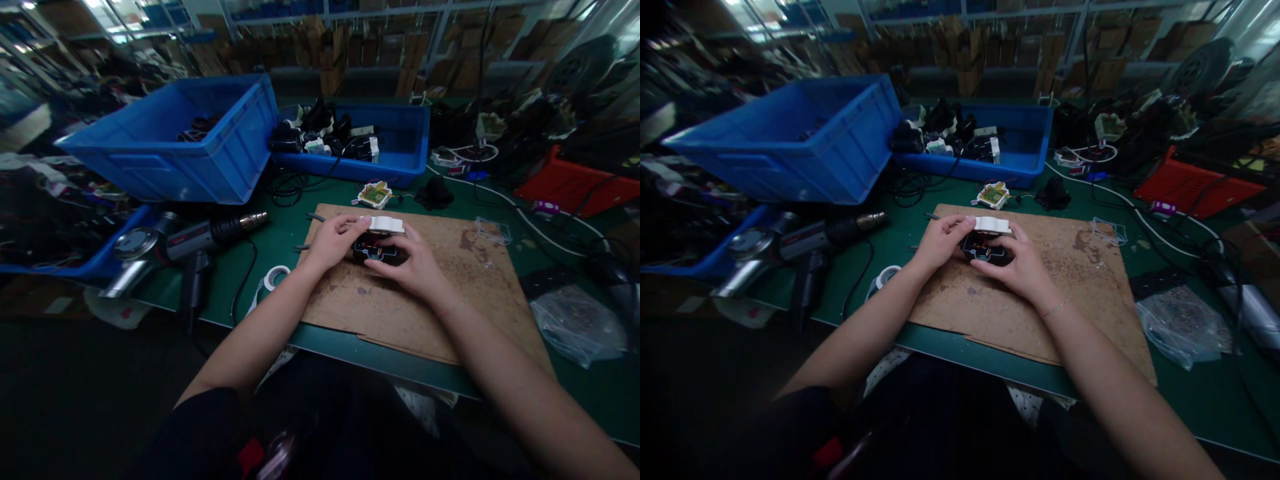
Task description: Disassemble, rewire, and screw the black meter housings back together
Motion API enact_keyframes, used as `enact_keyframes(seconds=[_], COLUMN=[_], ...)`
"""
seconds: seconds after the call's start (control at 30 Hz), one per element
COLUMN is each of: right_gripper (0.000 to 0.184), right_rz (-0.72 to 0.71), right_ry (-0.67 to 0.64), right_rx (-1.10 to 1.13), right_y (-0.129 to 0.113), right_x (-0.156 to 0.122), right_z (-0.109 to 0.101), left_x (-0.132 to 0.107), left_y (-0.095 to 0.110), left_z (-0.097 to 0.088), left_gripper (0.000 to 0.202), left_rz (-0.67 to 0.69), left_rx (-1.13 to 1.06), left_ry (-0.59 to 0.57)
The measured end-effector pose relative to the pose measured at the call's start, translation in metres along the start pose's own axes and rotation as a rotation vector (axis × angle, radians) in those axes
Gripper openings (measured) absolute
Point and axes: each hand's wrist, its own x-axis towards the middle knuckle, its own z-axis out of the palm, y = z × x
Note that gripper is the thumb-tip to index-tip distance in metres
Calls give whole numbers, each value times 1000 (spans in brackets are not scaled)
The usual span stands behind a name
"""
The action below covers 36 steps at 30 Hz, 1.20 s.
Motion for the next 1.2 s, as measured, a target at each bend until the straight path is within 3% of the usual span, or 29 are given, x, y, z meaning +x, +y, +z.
enact_keyframes(seconds=[0.33, 0.53, 0.7, 1.2], right_gripper=[30, 33, 36, 40], right_rz=[19, 41, 41, 87], right_ry=[9, 19, 36, 49], right_rx=[-35, -44, -83, -139], right_y=[-4, -3, 3, -2], right_x=[7, 5, 2, 1], right_z=[1, 1, 2, 1], left_x=[6, 6, 9, 7], left_y=[-5, -7, -12, -10], left_z=[-3, -5, -4, -6], left_gripper=[46, 49, 45, 37], left_rz=[35, -56, -119, -44], left_rx=[-50, -72, -67, 11], left_ry=[-138, -141, -62, -126])
